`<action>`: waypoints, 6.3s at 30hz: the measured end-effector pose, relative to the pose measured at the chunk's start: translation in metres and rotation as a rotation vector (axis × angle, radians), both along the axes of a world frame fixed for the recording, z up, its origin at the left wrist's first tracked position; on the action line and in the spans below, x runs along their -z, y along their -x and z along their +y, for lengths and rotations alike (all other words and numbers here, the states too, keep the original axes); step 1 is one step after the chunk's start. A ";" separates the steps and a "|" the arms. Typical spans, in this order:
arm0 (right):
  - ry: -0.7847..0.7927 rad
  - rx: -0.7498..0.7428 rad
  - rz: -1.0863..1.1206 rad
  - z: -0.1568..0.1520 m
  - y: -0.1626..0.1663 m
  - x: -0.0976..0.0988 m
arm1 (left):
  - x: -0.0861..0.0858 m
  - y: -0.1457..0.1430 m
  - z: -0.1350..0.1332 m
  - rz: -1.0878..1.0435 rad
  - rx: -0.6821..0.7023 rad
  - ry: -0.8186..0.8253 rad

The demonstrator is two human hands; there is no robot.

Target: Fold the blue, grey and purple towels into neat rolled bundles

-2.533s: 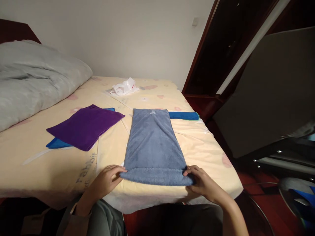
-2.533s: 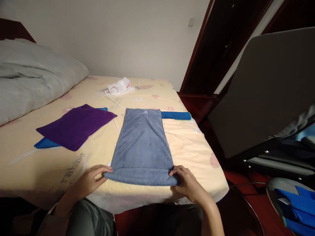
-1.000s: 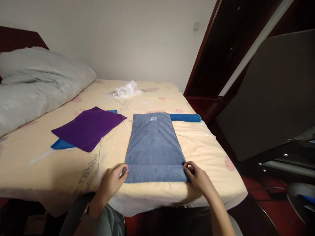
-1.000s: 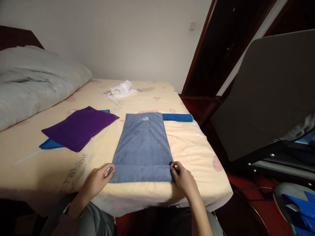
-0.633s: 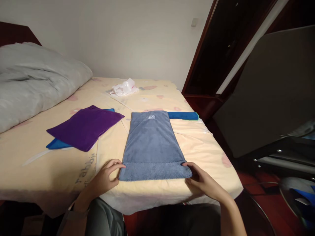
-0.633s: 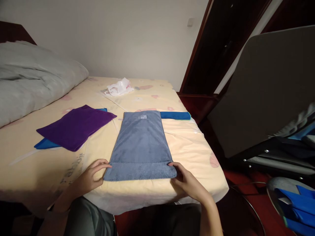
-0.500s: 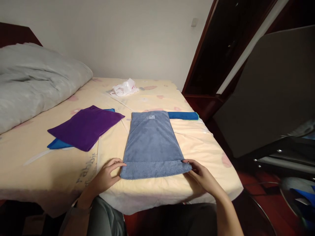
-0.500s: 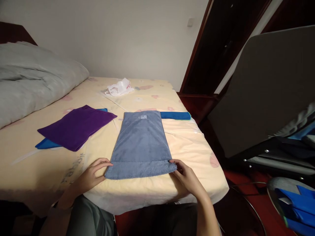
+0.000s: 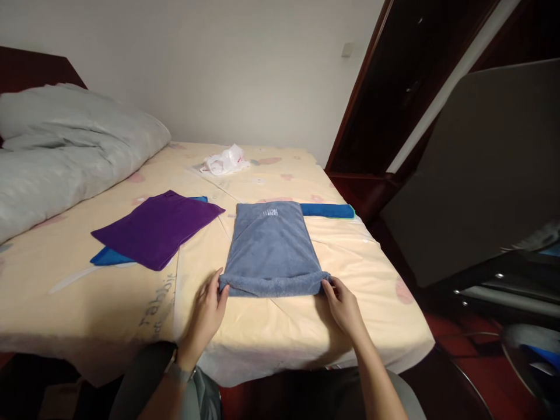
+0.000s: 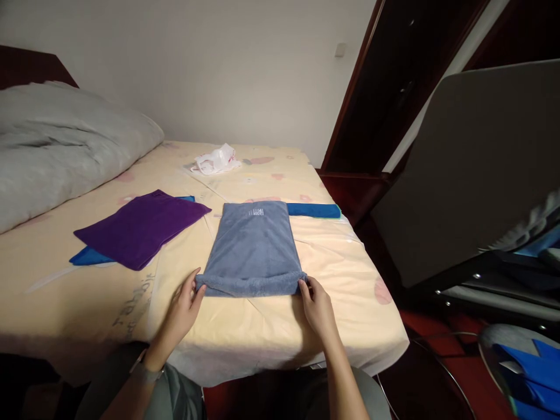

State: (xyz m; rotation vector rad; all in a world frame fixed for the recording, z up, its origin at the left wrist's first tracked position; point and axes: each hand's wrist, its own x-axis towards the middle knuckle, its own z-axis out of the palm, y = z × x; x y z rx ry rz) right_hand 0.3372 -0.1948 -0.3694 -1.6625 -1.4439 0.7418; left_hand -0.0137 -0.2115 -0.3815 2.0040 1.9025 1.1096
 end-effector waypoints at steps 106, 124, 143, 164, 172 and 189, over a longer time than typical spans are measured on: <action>0.071 -0.278 0.115 -0.009 -0.021 -0.016 | -0.033 0.048 -0.008 -0.127 0.389 0.354; 0.206 -0.047 -0.411 0.071 0.003 -0.019 | -0.040 0.014 0.053 -0.009 0.009 0.401; 0.251 -0.102 -0.272 0.057 0.001 -0.024 | -0.028 0.023 0.057 -0.521 0.036 0.259; 0.211 -0.432 0.150 0.038 -0.028 -0.035 | -0.044 0.059 0.048 -0.245 0.423 0.435; 0.123 -0.102 -0.015 0.075 -0.009 -0.011 | -0.035 0.034 0.071 -0.162 0.093 0.347; 0.063 -0.174 0.181 0.078 -0.001 -0.016 | -0.026 0.007 0.085 -0.630 -0.006 0.314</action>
